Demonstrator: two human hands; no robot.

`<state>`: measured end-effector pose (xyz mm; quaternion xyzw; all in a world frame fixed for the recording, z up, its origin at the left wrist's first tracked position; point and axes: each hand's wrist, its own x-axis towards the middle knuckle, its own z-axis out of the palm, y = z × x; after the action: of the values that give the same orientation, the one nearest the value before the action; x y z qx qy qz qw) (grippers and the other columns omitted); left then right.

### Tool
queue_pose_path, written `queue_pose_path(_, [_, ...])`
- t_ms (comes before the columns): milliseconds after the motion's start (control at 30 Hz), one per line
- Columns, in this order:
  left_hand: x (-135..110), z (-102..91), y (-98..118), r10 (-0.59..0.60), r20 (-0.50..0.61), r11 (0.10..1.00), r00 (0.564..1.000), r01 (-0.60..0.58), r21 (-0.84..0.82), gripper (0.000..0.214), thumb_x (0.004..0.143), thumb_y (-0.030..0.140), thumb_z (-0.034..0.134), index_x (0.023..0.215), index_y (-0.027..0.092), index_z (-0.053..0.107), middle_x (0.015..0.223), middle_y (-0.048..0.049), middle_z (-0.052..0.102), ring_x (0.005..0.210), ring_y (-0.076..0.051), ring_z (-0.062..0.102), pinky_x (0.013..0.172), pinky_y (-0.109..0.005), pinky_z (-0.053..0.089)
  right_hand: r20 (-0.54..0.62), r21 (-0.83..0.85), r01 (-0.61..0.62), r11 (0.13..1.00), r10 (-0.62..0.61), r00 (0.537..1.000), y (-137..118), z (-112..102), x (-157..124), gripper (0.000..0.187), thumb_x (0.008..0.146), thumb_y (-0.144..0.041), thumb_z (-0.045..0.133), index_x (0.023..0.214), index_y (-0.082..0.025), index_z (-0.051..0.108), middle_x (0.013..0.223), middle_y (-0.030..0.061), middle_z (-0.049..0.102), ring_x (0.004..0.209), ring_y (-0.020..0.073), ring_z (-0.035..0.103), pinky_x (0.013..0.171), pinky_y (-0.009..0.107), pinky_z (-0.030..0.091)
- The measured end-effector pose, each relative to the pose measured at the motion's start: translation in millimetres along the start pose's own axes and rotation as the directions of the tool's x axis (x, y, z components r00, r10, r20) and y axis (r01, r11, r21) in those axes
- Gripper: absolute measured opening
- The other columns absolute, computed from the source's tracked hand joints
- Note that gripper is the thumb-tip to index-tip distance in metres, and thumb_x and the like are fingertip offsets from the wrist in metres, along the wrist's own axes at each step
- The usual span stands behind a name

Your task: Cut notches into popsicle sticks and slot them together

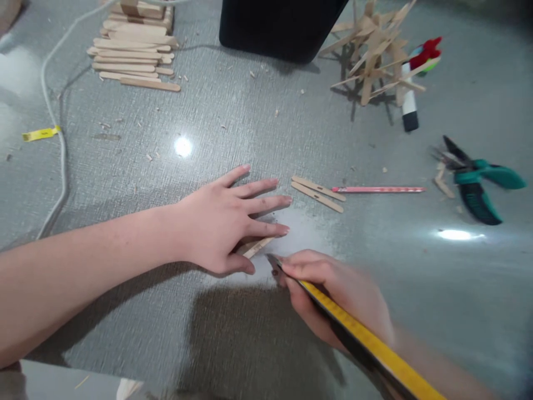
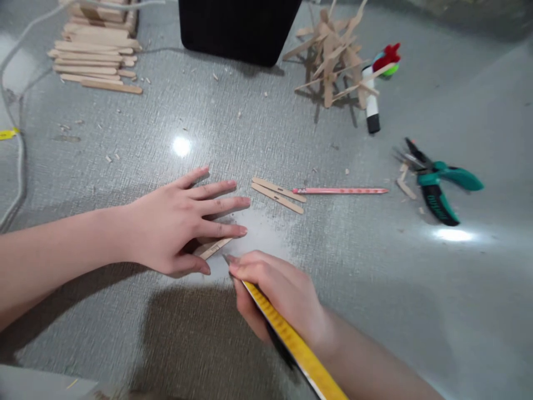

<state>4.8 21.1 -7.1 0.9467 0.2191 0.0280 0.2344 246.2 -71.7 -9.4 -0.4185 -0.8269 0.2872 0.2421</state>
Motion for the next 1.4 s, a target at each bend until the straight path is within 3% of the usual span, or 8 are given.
queue_pose_path(267, [-0.6,-0.9,-0.6,0.002,0.006,1.000,1.000,-0.002,0.019,0.072,0.084,0.064,0.065,0.147,0.031,0.055,0.165,-0.0052,0.037,0.155,-0.040,0.027,0.127,-0.061,0.011,-0.117,0.070,0.071,0.995,-0.062,0.991,-0.5,-0.5,14.2,0.025,0.088,-0.006,0.058,0.105,-0.024,0.057,0.083,0.0001,0.075,0.075,0.0122,0.076,0.071,0.020,0.062])
queue_pose_path(733, [-0.5,6.2,-3.2,0.073,-0.087,0.997,0.994,-0.071,0.033,0.072,0.082,0.061,0.069,0.145,0.029,0.058,0.162,-0.0085,0.042,0.152,-0.042,0.032,0.124,-0.064,0.018,-0.113,0.037,0.086,0.996,-0.082,0.990,-3.5,3.6,18.5,0.027,0.088,-0.008,0.059,0.110,-0.024,0.060,0.090,0.0017,0.077,0.076,0.0144,0.077,0.068,0.023,0.063])
queue_pose_path(1400, [-0.6,8.4,-4.0,0.079,-0.111,0.996,0.991,-0.073,0.055,0.068,0.084,0.061,0.065,0.144,0.031,0.058,0.162,-0.0065,0.042,0.152,-0.040,0.033,0.125,-0.060,0.019,-0.112,0.063,0.079,0.995,-0.072,0.991,-1.2,3.9,19.6,0.027,0.088,-0.007,0.060,0.108,-0.025,0.060,0.094,0.0023,0.078,0.076,0.0128,0.077,0.072,0.021,0.063])
